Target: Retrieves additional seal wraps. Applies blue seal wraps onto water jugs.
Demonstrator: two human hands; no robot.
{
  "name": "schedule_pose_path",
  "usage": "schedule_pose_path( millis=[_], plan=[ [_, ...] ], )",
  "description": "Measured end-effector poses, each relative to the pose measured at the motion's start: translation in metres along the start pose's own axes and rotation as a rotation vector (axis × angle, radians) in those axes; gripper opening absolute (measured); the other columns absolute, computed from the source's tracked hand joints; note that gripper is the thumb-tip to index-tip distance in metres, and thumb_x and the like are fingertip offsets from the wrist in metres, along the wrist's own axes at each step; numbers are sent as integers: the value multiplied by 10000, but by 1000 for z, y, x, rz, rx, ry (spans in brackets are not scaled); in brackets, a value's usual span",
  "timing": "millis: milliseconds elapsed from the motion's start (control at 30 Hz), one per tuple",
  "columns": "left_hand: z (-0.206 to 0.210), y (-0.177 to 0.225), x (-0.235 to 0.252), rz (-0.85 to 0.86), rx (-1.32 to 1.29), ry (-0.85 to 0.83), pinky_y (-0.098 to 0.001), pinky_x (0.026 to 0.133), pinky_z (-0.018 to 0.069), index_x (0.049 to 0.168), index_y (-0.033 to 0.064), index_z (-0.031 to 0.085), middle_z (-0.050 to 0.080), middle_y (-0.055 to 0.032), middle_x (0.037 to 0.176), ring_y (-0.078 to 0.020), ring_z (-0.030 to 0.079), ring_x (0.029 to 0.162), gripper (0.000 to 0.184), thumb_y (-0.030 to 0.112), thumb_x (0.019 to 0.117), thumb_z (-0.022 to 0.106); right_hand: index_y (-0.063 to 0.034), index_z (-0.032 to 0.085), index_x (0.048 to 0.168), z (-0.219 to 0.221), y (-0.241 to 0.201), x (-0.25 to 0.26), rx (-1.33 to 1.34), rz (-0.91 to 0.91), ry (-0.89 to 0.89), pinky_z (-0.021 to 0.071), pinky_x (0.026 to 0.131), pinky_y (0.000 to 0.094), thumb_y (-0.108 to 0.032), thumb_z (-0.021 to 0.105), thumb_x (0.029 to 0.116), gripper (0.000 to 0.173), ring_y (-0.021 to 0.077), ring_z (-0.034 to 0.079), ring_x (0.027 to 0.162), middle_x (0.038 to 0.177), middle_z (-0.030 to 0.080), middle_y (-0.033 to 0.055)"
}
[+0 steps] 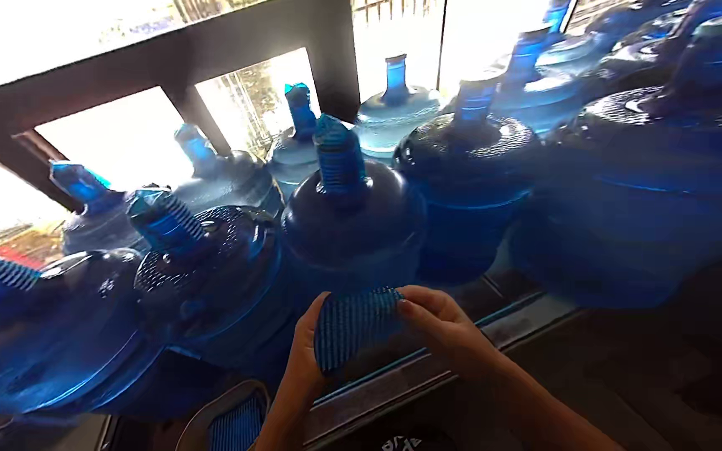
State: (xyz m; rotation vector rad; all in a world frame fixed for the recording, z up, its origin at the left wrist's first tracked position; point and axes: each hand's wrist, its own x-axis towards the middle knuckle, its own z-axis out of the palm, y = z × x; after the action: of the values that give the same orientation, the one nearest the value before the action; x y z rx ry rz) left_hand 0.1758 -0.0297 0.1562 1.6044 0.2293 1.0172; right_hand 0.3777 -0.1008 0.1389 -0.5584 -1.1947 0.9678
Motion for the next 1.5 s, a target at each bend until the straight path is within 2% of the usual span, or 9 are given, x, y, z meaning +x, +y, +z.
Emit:
schedule_pose_path(
  millis=[100,200,333,433,567,733,1000,1267,1500],
  plan=[
    [27,-11,30,59,-142,-200,-171,948,527,1293,230,655,692,139,1214,44,637,1087,282,231,1013,624,-210,731,1086,-23,-24,-3,75,-86,-25,526,940,206,-273,568,1051,178,-39,647,1008,1043,724,-138],
    [54,-12,67,88,-42,-312,-181,902,538,1190,133,668,693,96,1134,23,641,1031,208,232,1075,525,-121,674,1071,-41,-51,-2,-163,-156,-26,520,870,153,-163,512,1071,168,-77,625,949,992,691,-149],
    [83,-1,110,16,-21,-295,-152,798,545,1066,173,672,684,144,935,57,639,865,163,255,1069,531,-90,648,1024,-69,-81,5,-333,-139,4,517,841,143,-121,499,1058,156,-87,611,904,941,664,-148],
    [97,10,142,-145,-257,-367,-168,849,556,1004,238,726,736,123,936,41,676,892,157,307,1031,587,-202,716,974,-102,-108,16,-115,17,-12,537,906,198,-226,566,1036,163,-40,658,935,942,721,-131],
    [103,19,191,-277,-285,-466,-199,850,561,1003,247,751,735,90,932,4,680,890,152,339,998,631,-194,720,963,-139,-139,45,-48,79,-111,552,849,196,-271,535,1044,216,-13,665,879,903,719,-88],
    [109,24,250,-208,-4,-392,-237,828,580,1062,172,668,724,57,940,-29,684,873,196,187,1062,473,-98,645,1096,-176,-156,93,-194,94,-62,576,870,253,-160,430,1058,227,45,684,914,973,715,-37],
    [134,22,305,-155,324,-127,-163,709,551,1006,109,586,653,112,782,41,631,718,184,10,1043,436,-64,592,1046,-204,-163,141,-213,191,22,572,852,257,-68,453,1064,141,57,683,865,913,688,-26],
    [139,6,367,-115,721,-167,-270,752,507,1154,-38,606,632,-57,930,-62,587,793,202,93,1053,491,33,641,1074,-224,-179,177,-614,135,260,521,765,259,-82,543,1036,155,70,600,790,919,630,56],
    [151,2,414,-386,863,-137,-310,690,438,1233,-27,577,569,-92,941,-139,511,768,259,141,1078,455,34,624,1151,-248,-176,226,-632,372,375,511,746,306,-114,525,1034,213,116,592,778,929,621,83]
  ],
)
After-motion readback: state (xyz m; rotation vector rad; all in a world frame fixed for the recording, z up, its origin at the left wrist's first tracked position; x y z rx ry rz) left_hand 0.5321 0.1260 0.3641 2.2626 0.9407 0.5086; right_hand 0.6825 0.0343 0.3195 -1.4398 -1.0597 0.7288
